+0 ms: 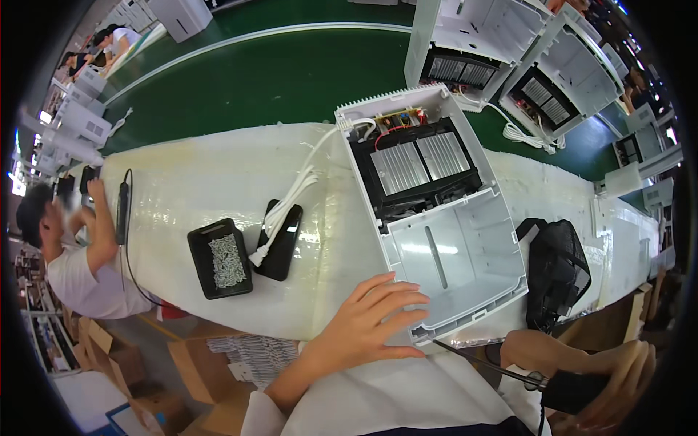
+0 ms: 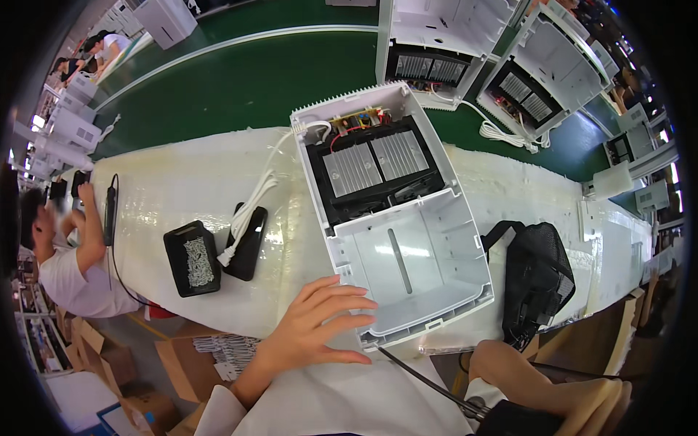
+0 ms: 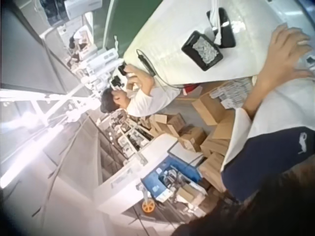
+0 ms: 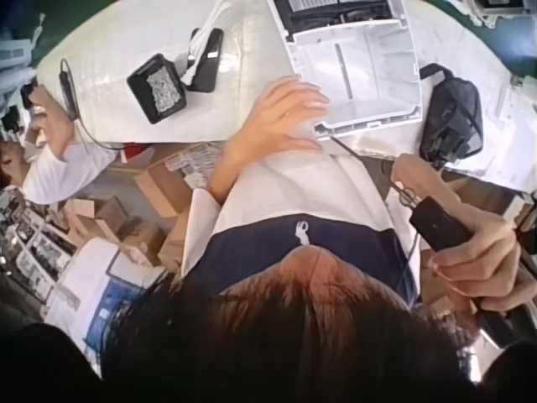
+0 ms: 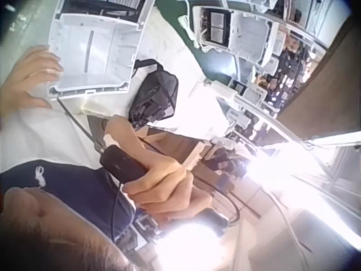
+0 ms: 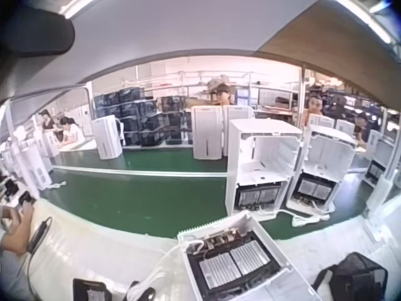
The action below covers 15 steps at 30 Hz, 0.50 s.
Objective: The worker is assembling an electronic appliance by installing internal components and securing them with an electric screwdriver on an assembly line.
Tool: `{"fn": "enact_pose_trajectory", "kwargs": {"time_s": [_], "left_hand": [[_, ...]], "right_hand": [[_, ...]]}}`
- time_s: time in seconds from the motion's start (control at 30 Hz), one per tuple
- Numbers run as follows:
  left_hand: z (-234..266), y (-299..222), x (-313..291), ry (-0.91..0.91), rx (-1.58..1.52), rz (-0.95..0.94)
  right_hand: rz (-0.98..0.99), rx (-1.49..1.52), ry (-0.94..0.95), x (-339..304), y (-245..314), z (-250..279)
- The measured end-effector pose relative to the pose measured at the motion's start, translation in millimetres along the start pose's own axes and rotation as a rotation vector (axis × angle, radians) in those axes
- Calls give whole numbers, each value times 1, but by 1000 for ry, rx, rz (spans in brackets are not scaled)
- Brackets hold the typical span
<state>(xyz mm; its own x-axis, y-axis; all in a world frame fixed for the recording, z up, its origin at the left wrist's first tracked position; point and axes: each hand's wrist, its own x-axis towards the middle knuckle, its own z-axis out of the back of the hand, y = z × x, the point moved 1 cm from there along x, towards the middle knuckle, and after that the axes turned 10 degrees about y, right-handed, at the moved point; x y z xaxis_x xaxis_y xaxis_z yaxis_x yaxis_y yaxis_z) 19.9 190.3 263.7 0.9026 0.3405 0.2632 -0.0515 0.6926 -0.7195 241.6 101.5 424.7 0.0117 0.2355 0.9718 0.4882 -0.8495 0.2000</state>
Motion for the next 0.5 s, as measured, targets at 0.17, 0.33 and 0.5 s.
{"fn": "enact_pose_trajectory", "kwargs": {"time_s": [0.17, 0.33, 0.5], "left_hand": [[-15, 1, -7, -47, 42, 24], [-15, 0, -9, -69, 11, 20], [-17, 2, -9, -57, 14, 24]], "right_hand": [[-238, -119, 15, -26, -10, -14], [-376, -292, 25, -70, -23, -22], [-564, -391, 107, -72, -37, -28]]}}
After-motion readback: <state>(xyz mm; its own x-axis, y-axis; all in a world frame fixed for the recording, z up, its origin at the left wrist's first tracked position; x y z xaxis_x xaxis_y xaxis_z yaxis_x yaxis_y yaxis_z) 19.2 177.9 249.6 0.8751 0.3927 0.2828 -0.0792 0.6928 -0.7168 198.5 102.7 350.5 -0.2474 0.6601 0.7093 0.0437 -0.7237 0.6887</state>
